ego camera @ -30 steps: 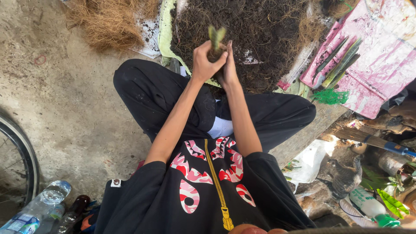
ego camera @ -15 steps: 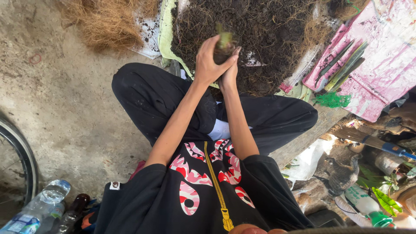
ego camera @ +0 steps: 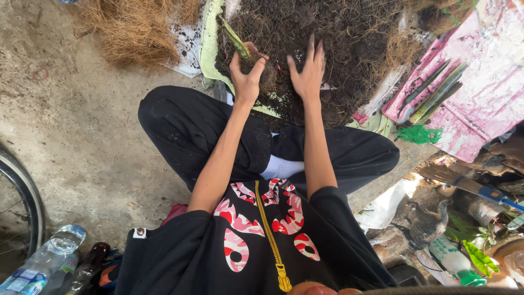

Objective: The person sits on the ground and wraps a small plant's root ball with soil and fibrous material by hand. They then secure the wrapped root ball using a green string.

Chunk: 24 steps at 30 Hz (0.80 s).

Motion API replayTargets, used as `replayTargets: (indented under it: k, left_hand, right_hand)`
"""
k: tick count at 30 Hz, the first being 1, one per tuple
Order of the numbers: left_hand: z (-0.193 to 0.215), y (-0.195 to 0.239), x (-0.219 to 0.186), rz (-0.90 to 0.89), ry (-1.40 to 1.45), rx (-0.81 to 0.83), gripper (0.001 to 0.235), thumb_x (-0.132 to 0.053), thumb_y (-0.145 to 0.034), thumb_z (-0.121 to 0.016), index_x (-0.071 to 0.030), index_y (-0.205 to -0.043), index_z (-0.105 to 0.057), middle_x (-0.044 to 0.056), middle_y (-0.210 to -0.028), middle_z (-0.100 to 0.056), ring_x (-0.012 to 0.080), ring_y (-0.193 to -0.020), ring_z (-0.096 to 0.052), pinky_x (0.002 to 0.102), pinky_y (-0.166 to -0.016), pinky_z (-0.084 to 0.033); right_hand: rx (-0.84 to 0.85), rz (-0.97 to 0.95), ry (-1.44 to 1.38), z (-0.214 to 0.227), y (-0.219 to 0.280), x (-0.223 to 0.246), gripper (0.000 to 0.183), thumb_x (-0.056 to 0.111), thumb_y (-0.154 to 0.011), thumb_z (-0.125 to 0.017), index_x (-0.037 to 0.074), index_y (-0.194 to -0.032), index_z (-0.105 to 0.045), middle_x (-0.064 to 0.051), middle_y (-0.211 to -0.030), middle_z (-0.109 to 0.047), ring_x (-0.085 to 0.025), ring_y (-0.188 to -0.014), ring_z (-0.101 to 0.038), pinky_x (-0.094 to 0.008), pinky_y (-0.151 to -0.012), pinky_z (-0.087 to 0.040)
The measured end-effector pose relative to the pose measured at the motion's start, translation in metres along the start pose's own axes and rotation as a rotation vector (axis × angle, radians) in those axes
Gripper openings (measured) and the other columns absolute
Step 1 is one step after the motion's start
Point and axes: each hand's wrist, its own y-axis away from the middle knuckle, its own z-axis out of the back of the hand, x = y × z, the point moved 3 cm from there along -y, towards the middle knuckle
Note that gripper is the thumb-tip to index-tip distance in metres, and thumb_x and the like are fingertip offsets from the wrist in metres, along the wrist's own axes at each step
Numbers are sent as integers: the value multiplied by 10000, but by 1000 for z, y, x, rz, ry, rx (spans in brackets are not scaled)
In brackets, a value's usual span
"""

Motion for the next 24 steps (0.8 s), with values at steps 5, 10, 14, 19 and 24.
replayTargets:
  k: [5,10,14,19,24]
  left_hand:
    - [-2,-4,-4,28,32,-20,484,3,-894,-675,-16,-1356,-532,77,-1122,-620,193,-990,-724,358,-941,-592]
    - [-3,-1,-5,23,21,-32,541,-21,-936,-693,-33,-1426,-464,87,-1197,-623,204,-1098,-700,366,-1009,-550]
    - [7,-5,-1,94,174,-128,555,-35,-928,-675,-45,-1430,-437,63,-1206,-614,214,-1112,-693,396,-1055,-530]
    - [22,-9,12,58,276,-199,522,-71,-984,-637,-66,-1459,-422,138,-1136,-701,236,-1128,-675,416,-1142,-449]
    - [26,-11,16,64,298,-233,483,-70,-1006,-622,0,-1445,-433,156,-1170,-697,239,-1154,-669,420,-1152,-441]
  right_hand:
    - [103,-46,112,-21,-12,38,957,672,-883,-720,138,-1567,-318,-311,-1595,-238,-471,-1477,-260,-618,-1178,-226]
    - [76,172,155,-28,24,58,733,25,-811,-687,115,-1505,-471,-168,-1554,-470,-401,-1441,-445,-501,-1172,-435]
    - [160,120,24,-16,14,41,398,68,-1008,-679,125,-1392,-590,-129,-1345,-611,-310,-1273,-570,-448,-1124,-504]
    - [22,-92,-105,21,-3,28,364,160,-1057,-659,68,-1404,-597,-137,-1277,-646,-272,-1204,-607,-459,-1044,-509]
    - [-34,323,32,26,26,82,369,170,-999,-712,39,-1336,-641,-180,-1500,-499,-320,-1400,-486,-490,-1141,-435]
